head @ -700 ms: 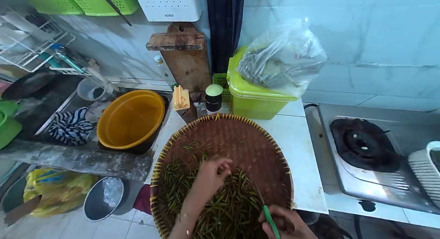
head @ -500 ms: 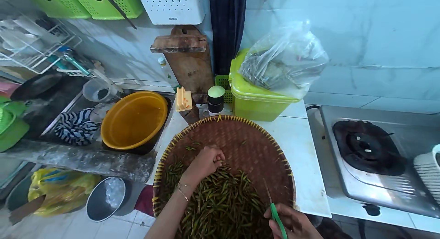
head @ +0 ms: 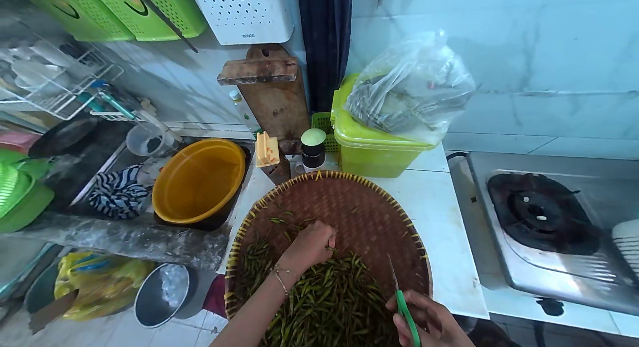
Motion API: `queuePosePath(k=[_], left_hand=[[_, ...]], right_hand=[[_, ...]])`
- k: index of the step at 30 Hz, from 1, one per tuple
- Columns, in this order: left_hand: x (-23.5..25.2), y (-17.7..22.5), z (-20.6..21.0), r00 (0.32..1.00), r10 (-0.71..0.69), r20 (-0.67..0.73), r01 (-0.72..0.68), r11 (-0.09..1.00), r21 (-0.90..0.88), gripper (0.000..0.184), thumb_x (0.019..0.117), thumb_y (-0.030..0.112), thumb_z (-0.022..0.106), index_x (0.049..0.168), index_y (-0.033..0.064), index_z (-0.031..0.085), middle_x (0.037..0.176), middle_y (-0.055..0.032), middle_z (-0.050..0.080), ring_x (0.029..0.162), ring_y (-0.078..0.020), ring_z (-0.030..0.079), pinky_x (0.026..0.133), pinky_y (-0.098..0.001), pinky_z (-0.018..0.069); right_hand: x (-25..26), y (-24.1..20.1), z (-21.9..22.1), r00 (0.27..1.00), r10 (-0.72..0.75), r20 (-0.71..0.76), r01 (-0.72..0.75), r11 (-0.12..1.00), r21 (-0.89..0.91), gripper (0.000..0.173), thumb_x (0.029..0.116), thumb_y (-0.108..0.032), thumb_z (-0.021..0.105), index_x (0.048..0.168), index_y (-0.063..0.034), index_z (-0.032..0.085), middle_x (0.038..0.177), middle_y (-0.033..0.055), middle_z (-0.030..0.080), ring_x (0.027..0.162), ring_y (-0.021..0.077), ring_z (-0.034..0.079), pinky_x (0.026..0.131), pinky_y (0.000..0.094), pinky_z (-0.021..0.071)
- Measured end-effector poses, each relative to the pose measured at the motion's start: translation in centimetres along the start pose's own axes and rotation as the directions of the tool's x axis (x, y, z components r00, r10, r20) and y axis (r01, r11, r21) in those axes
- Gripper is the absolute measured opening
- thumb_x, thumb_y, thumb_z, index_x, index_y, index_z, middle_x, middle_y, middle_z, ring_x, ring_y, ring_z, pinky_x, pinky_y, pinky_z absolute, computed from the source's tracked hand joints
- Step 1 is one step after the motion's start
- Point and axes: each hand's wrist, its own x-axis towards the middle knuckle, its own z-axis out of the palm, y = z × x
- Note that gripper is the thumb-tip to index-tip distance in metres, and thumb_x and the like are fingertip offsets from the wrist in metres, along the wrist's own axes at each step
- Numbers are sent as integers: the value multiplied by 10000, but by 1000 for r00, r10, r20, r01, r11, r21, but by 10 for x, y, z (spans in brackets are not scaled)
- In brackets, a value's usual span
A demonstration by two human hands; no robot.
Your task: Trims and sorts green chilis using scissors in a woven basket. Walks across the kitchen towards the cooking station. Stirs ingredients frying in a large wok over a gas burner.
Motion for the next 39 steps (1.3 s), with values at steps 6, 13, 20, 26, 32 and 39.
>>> queuePosePath(k=[6, 13, 20, 26, 32, 39], left_hand=[[9, -5, -27, 992, 13, -124, -47, 960, -277, 263, 937, 207, 745, 1139, 41, 716, 1031, -130, 726, 952, -247, 708, 911, -462, 572], [54, 32, -22, 916, -135, -377, -14, 930, -368, 265, 951, 190, 735, 1186, 69, 710, 1010, -115, 735, 904, -241, 712, 846, -436, 583], [86, 41, -25, 790, -11, -613, -159, 962, -222, 266, 931, 118, 752, 1181, 38, 707, 1107, -169, 701, 935, -290, 702, 861, -446, 585], [71, 42, -30, 677, -45, -734, -120, 978, -171, 409, 801, 189, 895, 1097, 17, 670, 1185, -223, 623, 1051, -398, 648, 875, -540, 561], [87, 18, -17, 657, -11, -754, -199, 962, -187, 313, 791, 217, 904, 960, 31, 717, 1062, -177, 625, 845, -255, 673, 766, -400, 601], [68, 9, -16, 686, 4, -727, -234, 948, -216, 316, 846, 137, 851, 1110, 37, 709, 1156, -172, 633, 888, -243, 695, 803, -383, 612]], right_hand=[[0, 1, -11, 997, -70, -30, 70, 997, 10, 273, 1002, -182, 680, 1229, -39, 629, 888, 93, 722, 717, 231, 730, 583, 413, 642], [-4, -1, -17, 992, -89, -87, 92, 995, 25, 282, 1002, -180, 679, 1238, -36, 622, 887, 85, 729, 722, 230, 736, 597, 417, 646], [-8, -1, -18, 989, -66, -135, 71, 997, 32, 289, 1005, -181, 673, 1246, -32, 615, 893, 93, 727, 733, 241, 738, 602, 418, 648], [-10, -5, -19, 986, -62, -158, 69, 997, 37, 280, 1015, -163, 652, 1253, -24, 608, 895, 89, 732, 739, 238, 743, 615, 419, 654], [-5, -7, -17, 987, -69, -145, 74, 997, 29, 276, 1009, -136, 657, 1258, -30, 603, 894, 86, 731, 742, 238, 745, 618, 420, 658], [2, -6, -15, 989, -92, -118, 96, 995, 28, 272, 1009, -134, 656, 1258, -38, 605, 889, 76, 730, 726, 224, 743, 604, 402, 654]])
